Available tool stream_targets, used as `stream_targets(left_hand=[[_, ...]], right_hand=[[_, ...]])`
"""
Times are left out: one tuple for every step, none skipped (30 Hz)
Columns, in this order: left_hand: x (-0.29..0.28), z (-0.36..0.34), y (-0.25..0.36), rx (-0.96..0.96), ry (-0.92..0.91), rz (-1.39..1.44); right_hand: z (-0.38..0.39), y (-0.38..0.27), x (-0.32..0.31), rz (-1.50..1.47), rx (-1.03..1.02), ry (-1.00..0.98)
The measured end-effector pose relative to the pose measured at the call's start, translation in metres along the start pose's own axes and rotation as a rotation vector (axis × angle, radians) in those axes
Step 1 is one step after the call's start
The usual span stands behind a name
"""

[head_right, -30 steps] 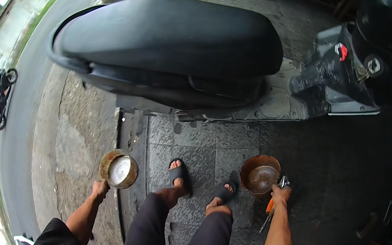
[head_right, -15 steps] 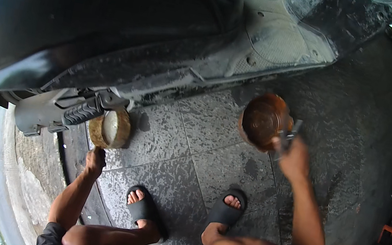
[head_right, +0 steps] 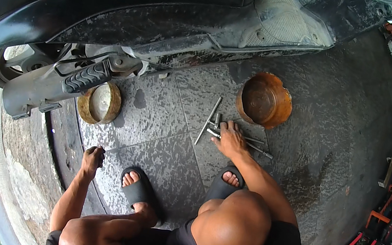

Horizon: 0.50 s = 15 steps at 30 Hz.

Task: Repairing a motorcycle clutch pulley and then removing bolts from the engine area near the rear wheel.

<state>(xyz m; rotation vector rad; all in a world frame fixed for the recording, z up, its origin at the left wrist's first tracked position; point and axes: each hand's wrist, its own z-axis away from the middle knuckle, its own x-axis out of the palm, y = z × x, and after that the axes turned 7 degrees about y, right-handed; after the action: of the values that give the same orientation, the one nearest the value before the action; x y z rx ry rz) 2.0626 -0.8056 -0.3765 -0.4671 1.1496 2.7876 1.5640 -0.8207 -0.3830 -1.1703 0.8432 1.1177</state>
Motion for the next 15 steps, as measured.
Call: stream_targets(left_hand=[[0.003, 0.001, -0.003, -0.082, 0.060, 0.002], [0.008, 0.001, -0.006, -0.091, 0.050, -0.003], [0.012, 0.004, 0.000, -0.013, 0.018, -0.067], [0.016, 0.004, 0.005, 0.044, -0.011, -0.123], [0.020, 0.000, 0.010, 0.105, -0.038, -0.179], [0.024, -0.003, 0.014, 0.149, -0.021, -0.225], [0.030, -0.005, 0.021, 0.162, -0.025, -0.216], [0.034, -0.012, 0.020, 0.172, -0.038, -0.190], [0.041, -0.017, 0.023, 0.182, -0.051, -0.162], [0.051, -0.016, 0.026, 0.207, -0.052, -0.151], [0.058, -0.017, 0.029, 0.193, -0.072, -0.205], [0.064, -0.016, 0.029, 0.298, -0.069, -0.305], [0.072, -0.014, 0.030, 0.402, -0.063, -0.404], [0.078, -0.009, 0.033, 0.595, -0.032, -0.537], [0.082, -0.011, 0.033, 0.546, -0.047, -0.729]], right_hand=[[0.004, 0.008, -0.001, 0.003, 0.002, -0.009], [0.010, 0.018, -0.003, -0.125, 0.006, 0.107], [0.019, 0.025, -0.004, -0.261, 0.010, 0.221], [0.027, 0.042, -0.005, -0.224, 0.109, 0.188], [0.032, 0.058, -0.003, -0.189, 0.207, 0.158], [0.037, 0.064, -0.005, -0.135, 0.303, 0.082], [0.044, 0.071, -0.011, -0.072, 0.402, 0.006], [0.052, 0.081, -0.009, -0.066, 0.407, -0.001], [0.060, 0.089, -0.007, -0.056, 0.485, 0.024], [0.068, 0.097, -0.006, -0.045, 0.562, 0.049], [0.077, 0.106, -0.008, -0.038, 0.565, 0.045], [0.080, 0.106, -0.012, -0.031, 0.553, 0.094], [0.081, 0.106, -0.016, -0.024, 0.538, 0.143], [0.080, 0.109, -0.016, -0.025, 0.529, 0.142], [0.079, 0.108, -0.018, -0.008, 0.492, 0.194]])
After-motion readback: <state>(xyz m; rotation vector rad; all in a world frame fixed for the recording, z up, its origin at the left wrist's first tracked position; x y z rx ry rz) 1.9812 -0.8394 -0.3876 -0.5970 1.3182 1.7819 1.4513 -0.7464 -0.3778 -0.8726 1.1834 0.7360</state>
